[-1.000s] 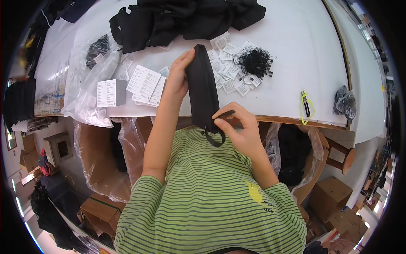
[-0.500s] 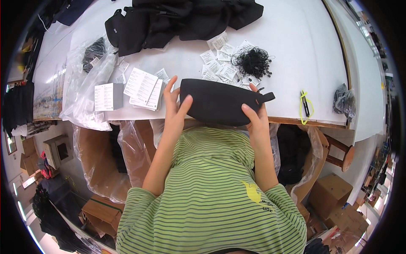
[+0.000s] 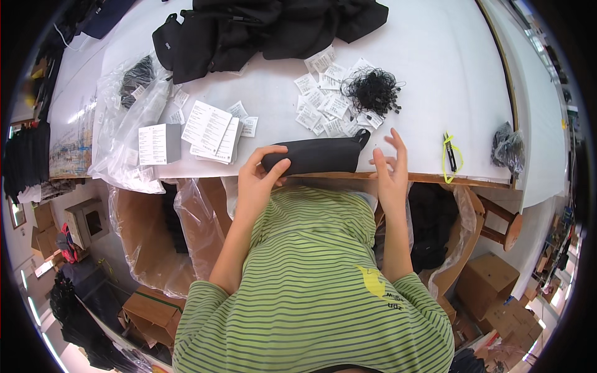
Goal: The recorder is packing small black pouches into a large cardboard box and putting tags and straps on new pouches.
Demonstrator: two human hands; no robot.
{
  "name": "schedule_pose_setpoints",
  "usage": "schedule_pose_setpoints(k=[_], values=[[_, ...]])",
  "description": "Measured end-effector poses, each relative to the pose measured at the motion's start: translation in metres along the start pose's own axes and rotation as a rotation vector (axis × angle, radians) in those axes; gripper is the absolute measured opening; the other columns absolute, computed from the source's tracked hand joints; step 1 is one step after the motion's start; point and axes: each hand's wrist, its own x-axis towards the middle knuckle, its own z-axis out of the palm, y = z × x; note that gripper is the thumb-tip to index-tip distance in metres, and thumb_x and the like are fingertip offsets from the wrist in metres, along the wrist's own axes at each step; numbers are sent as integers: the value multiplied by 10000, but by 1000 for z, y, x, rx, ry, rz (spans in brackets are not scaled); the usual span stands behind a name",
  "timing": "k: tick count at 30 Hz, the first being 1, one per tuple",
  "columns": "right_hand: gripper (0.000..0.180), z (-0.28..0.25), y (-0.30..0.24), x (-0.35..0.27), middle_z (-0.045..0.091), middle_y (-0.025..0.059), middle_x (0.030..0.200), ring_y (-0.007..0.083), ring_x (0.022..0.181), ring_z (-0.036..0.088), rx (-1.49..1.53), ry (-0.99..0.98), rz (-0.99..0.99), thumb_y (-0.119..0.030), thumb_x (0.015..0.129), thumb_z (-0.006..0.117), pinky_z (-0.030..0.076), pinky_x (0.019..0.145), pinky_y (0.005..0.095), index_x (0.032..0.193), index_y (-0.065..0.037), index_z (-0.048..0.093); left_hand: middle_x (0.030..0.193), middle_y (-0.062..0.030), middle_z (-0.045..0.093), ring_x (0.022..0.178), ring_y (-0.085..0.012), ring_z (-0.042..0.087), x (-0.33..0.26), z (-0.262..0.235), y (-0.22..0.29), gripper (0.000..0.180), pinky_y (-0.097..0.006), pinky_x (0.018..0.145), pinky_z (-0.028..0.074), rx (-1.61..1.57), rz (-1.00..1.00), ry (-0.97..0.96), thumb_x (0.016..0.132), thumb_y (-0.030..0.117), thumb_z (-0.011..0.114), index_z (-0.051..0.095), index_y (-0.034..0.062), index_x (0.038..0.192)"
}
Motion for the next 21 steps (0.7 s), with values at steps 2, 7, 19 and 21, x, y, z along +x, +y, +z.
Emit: schedule_pose_setpoints(k=[2,7,19,21], values=[[480,-2,-1,1,558,77,1179,94,698,547,-252,24,-258,-241,862,673,436,563,198,1295,-87,533,809,-26,631,552,-57,552,5,-1,-6,273,-170,499,424,65,-37,68,824,158,731,654,48,1062],[373,16,-11,-1,617,15,1131,63,577,492,-369,-205,-225,-221,798,738,419,550,203,1146,-121,648,739,-32,622,526,-58,545,13,-5,-3,246,-170,475,415,90,-46,51,819,153,733,671,52,1035],[226,6,-21,19,615,-12,716,25,535,459,-313,-283,-39,-145,791,743,380,507,198,989,-57,676,878,-55,638,536,-66,529,24,-4,22,242,-186,494,450,66,-42,-20,836,100,694,657,29,1064],[209,-4,-27,25,620,-3,707,18,558,510,-140,-283,-34,-136,807,734,402,511,189,982,-39,676,959,-70,643,562,-74,544,18,-4,30,239,-188,501,454,5,37,-46,851,82,668,648,26,1082]])
